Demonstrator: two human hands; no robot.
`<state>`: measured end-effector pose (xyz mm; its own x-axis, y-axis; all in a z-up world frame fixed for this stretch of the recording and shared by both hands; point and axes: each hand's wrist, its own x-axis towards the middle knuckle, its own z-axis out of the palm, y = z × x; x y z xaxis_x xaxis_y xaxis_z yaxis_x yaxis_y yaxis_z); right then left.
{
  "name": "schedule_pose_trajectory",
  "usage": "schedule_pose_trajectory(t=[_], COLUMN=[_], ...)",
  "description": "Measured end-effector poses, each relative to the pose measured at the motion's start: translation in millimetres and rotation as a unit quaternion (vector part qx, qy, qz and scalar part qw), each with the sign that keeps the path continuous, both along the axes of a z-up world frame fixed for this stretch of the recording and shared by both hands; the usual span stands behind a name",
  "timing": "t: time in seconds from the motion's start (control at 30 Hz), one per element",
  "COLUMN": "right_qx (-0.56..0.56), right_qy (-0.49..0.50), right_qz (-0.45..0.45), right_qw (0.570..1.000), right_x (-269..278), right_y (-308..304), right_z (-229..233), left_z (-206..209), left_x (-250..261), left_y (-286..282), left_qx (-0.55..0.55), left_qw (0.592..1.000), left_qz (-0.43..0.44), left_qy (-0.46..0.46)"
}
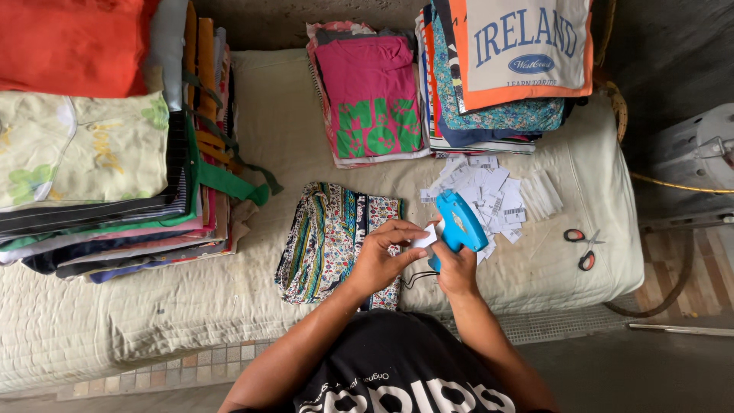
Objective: The person uses a tagging gun to attach price labels to various items of clothing and towels by hand, then places the tagged items into stacks.
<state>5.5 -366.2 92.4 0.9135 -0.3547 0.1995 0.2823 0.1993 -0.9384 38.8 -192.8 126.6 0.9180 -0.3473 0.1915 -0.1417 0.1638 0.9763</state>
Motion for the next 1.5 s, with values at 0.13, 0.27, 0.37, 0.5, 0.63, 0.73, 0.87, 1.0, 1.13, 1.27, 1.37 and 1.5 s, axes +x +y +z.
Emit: schedule_pose_trajectory(t=[0.13, 0.27, 0.37, 0.5, 0.63, 0.73, 0.87, 1.0, 1.13, 1.27, 1.37, 1.5], right_qx=[0.048, 0.046, 0.039, 0.027, -0.001, -0.042, 0.103, 0.160, 0.144, 0.142, 0.135, 0.133], right_qy=[-0.011, -0.004, -0.007, 0.022, 0.037, 0.057, 0.102, 0.080, 0.064, 0.056, 0.062, 0.068], right_qz=[0.010, -0.020, -0.037, -0.064, -0.117, -0.163, -0.073, 0.151, 0.216, 0.236, 0.242, 0.247], right_qw=[0.999, 0.999, 0.999, 0.997, 0.992, 0.984, 0.987, 0.972, 0.963, 0.960, 0.959, 0.957], right_x=[-9.8, -13.9, -14.4, -9.4, 2.2, 7.7, -1.5, -26.4, -29.5, -26.5, -23.0, -20.2], right_y=[0.4, 6.7, 2.0, -11.7, -24.8, -67.5, -82.5, -52.0, -15.1, -6.4, -5.0, -1.7], right_z=[-6.3, -2.2, -12.1, -23.1, 3.8, -1.2, -9.6, -17.6, 3.4, 9.6, 13.1, 12.4], left_z=[4.0, 7.7, 6.3, -18.2, -43.1, -44.8, -28.9, -30.9, -33.5, -33.6, -30.6, -34.4], left_x=[-0.3, -1.8, -4.8, -8.4, -1.4, -2.4, 1.8, 10.3, 13.9, 13.8, 11.1, 9.2], left_y=[-1.3, -0.8, -1.6, -8.8, -9.8, -6.0, -3.0, -0.6, 2.7, 5.5, 7.0, 8.8], left_qx=[0.025, 0.028, 0.029, -0.010, -0.117, -0.217, -0.297, -0.324, -0.339, -0.349, -0.332, -0.263], left_qw=[0.999, 0.999, 0.999, 0.998, 0.979, 0.945, 0.905, 0.896, 0.893, 0.891, 0.901, 0.936], left_qz=[0.014, 0.001, 0.004, 0.036, 0.029, 0.016, 0.038, 0.043, 0.053, 0.057, 0.068, 0.085], left_qy=[-0.037, -0.030, -0.021, 0.049, 0.162, 0.245, 0.303, 0.300, 0.291, 0.285, 0.272, 0.217])
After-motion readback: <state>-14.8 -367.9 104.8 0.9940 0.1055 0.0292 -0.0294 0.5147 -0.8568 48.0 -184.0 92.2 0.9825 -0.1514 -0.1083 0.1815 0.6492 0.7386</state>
